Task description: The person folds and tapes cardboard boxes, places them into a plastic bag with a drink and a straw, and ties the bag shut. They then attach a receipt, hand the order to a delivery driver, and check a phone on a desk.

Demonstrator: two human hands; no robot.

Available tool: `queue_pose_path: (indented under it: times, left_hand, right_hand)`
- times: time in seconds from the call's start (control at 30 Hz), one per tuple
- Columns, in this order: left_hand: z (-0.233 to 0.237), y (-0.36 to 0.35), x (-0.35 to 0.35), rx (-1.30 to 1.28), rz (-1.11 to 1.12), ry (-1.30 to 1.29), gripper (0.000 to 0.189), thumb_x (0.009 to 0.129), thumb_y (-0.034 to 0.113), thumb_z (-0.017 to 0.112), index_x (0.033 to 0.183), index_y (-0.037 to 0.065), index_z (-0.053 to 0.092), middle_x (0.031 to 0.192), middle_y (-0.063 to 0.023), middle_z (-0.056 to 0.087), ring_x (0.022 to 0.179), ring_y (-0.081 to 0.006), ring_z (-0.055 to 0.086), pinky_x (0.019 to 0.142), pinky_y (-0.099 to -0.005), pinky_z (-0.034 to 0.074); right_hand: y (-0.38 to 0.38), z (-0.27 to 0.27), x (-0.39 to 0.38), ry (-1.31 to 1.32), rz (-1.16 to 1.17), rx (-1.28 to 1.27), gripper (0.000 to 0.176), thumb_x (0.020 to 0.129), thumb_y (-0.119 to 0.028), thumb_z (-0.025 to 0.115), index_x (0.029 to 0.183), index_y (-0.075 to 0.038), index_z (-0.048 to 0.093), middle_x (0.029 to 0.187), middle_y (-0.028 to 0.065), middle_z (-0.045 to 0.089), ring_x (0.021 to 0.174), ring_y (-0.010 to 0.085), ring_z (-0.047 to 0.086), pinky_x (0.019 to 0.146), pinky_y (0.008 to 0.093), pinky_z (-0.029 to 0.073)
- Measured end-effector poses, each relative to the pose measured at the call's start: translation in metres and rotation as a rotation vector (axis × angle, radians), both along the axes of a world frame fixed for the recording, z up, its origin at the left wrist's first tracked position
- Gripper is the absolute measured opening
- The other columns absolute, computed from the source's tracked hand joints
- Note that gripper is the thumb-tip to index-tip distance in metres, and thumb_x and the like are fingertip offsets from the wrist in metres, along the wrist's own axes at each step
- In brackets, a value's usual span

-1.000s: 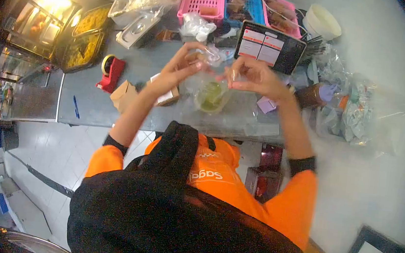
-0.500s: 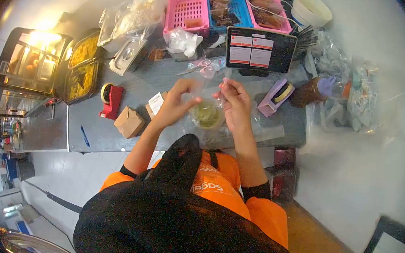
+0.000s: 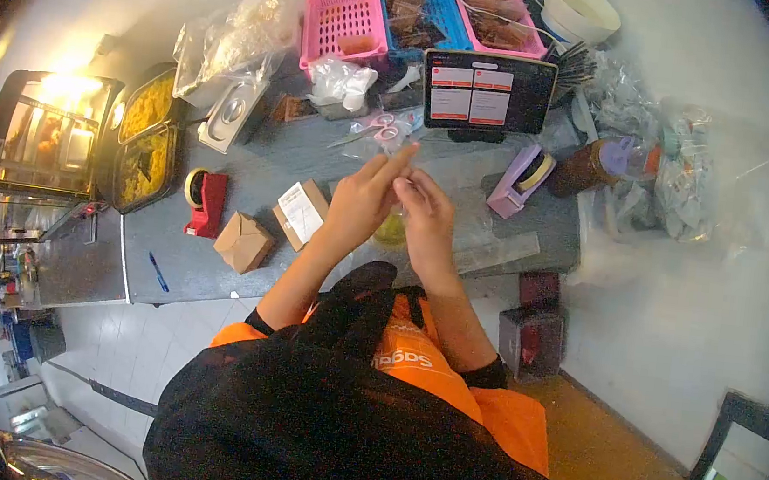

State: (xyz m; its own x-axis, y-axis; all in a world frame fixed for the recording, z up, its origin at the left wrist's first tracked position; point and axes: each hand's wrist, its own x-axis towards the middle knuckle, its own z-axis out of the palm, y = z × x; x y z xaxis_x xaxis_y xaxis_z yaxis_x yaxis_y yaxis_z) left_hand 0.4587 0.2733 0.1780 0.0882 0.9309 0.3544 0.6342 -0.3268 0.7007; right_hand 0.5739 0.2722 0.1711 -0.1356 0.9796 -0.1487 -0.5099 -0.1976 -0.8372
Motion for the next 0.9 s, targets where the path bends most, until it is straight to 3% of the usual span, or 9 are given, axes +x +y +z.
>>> queue_pose_path:
  times: [0.1, 0.23, 0.27, 0.3, 0.4, 0.67, 0.73, 0.8, 0.9]
  left_hand:
    - [-0.002, -0.005, -0.006, 0.119, -0.117, 0.240, 0.046, 0.087, 0.008, 0.049, 0.132, 0.011, 0.039, 0.082, -0.0150, 0.055, 0.065, -0.0267, 0.059, 0.058, -0.0359, 0.048]
    - [-0.017, 0.005, -0.035, -0.476, -0.323, -0.744, 0.050, 0.087, 0.004, 0.046, 0.135, 0.010, 0.033, 0.086, -0.0064, 0.056, 0.066, -0.0166, 0.056, 0.063, -0.0283, 0.045]
    - [-0.024, 0.009, -0.042, -0.686, -0.404, -1.091, 0.051, 0.087, 0.003, 0.045, 0.136, 0.009, 0.032, 0.087, -0.0035, 0.056, 0.069, -0.0138, 0.054, 0.066, -0.0260, 0.043]
    - [-0.020, 0.008, -0.041, -0.684, -0.400, -1.095, 0.051, 0.087, 0.003, 0.045, 0.136, 0.009, 0.032, 0.087, -0.0035, 0.056, 0.069, -0.0138, 0.054, 0.066, -0.0260, 0.043]
    - [-0.008, 0.004, -0.036, -0.710, -0.378, -1.099, 0.046, 0.090, 0.004, 0.046, 0.134, 0.006, 0.034, 0.091, -0.0018, 0.056, 0.081, -0.0128, 0.055, 0.072, -0.0244, 0.042]
    - [-0.024, 0.036, -0.066, -0.513, -0.548, -0.508, 0.016, 0.086, 0.009, 0.060, 0.099, 0.001, 0.065, 0.093, -0.0046, 0.066, 0.080, -0.0156, 0.061, 0.078, -0.0273, 0.047]
    - [-0.027, 0.051, -0.090, -0.220, -0.371, -0.090, 0.012, 0.084, 0.010, 0.063, 0.089, 0.000, 0.067, 0.083, -0.0034, 0.066, 0.080, -0.0137, 0.061, 0.075, -0.0278, 0.048]
    - [-0.051, 0.065, -0.132, -0.148, -0.183, 0.040, 0.014, 0.084, 0.012, 0.063, 0.091, 0.000, 0.065, 0.086, -0.0056, 0.066, 0.080, -0.0139, 0.061, 0.076, -0.0280, 0.048]
    - [-0.034, 0.072, -0.139, -0.284, -0.092, -0.219, 0.015, 0.086, 0.013, 0.062, 0.093, 0.000, 0.064, 0.087, -0.0060, 0.066, 0.081, -0.0146, 0.061, 0.076, -0.0272, 0.047]
  right_hand:
    - [0.001, -0.001, 0.000, 0.086, -0.049, -0.059, 0.018, 0.090, -0.014, 0.055, 0.097, 0.001, 0.062, 0.085, 0.0022, 0.059, 0.082, 0.0106, 0.055, 0.076, 0.0216, 0.042]
    - [0.019, -0.024, 0.030, 0.264, 0.065, -0.070, 0.017, 0.086, -0.006, 0.057, 0.100, 0.003, 0.061, 0.089, 0.0039, 0.058, 0.085, 0.0147, 0.058, 0.076, 0.0233, 0.044]
    - [0.017, -0.015, 0.036, -0.271, 0.130, 0.373, 0.019, 0.082, -0.001, 0.058, 0.100, 0.003, 0.061, 0.093, 0.0059, 0.056, 0.085, 0.0170, 0.058, 0.075, 0.0254, 0.046]
    - [0.017, -0.009, 0.039, -0.811, 0.189, 0.812, 0.023, 0.077, 0.003, 0.060, 0.101, 0.002, 0.062, 0.097, 0.0078, 0.055, 0.086, 0.0193, 0.059, 0.074, 0.0275, 0.048]
    - [0.010, -0.010, 0.035, -1.103, 0.003, 0.947, 0.031, 0.070, 0.009, 0.060, 0.099, -0.001, 0.063, 0.102, 0.0104, 0.051, 0.087, 0.0220, 0.059, 0.072, 0.0315, 0.050]
    - [0.005, -0.006, 0.034, -1.107, -0.088, 1.096, 0.017, 0.074, 0.006, 0.061, 0.090, 0.000, 0.062, 0.101, 0.0109, 0.053, 0.085, 0.0243, 0.057, 0.072, 0.0316, 0.048]
    - [-0.014, -0.022, 0.050, -1.188, -0.104, 1.118, 0.019, 0.073, 0.004, 0.061, 0.090, -0.001, 0.062, 0.103, 0.0116, 0.053, 0.090, 0.0256, 0.057, 0.073, 0.0321, 0.048]
    - [-0.045, -0.071, 0.069, -1.079, -0.081, 0.763, 0.012, 0.075, 0.002, 0.062, 0.086, 0.000, 0.061, 0.100, 0.0113, 0.055, 0.089, 0.0267, 0.056, 0.075, 0.0330, 0.047]
    - [-0.057, -0.069, 0.062, -0.961, -0.064, 0.642, 0.010, 0.076, 0.001, 0.062, 0.086, 0.000, 0.061, 0.096, 0.0117, 0.056, 0.087, 0.0273, 0.056, 0.076, 0.0342, 0.046]
